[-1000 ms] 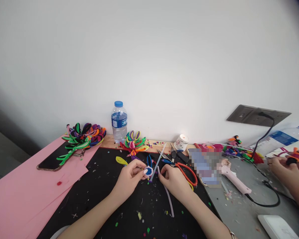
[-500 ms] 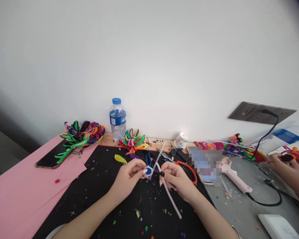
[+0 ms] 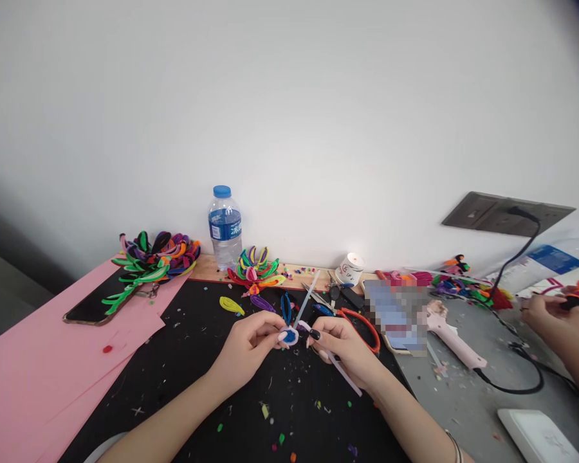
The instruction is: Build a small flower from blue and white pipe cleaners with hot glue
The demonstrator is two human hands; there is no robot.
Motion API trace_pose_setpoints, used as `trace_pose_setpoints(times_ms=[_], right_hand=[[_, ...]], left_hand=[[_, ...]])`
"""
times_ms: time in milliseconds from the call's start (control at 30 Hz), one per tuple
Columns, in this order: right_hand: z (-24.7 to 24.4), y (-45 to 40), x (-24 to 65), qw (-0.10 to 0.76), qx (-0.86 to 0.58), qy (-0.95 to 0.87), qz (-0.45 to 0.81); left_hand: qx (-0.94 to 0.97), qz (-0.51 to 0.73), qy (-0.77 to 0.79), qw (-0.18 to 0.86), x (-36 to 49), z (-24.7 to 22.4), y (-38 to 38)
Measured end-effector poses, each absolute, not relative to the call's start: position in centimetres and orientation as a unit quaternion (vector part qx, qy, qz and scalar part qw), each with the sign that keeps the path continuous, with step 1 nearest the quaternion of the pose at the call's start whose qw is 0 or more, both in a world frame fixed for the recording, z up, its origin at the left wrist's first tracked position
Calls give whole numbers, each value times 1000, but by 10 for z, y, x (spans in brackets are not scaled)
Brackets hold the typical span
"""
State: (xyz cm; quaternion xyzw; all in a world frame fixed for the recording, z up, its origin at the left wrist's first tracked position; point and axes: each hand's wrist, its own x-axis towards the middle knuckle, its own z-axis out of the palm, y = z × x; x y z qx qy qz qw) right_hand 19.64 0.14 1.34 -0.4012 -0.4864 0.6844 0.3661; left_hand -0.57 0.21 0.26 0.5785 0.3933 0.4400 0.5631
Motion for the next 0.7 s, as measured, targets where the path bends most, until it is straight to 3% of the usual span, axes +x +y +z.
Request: trace_pose_setpoints(times_ms=[700], right_hand=[[10, -1, 194, 335, -415, -511, 674]], left_hand=[[576, 427, 390, 578, -5, 3, 1]])
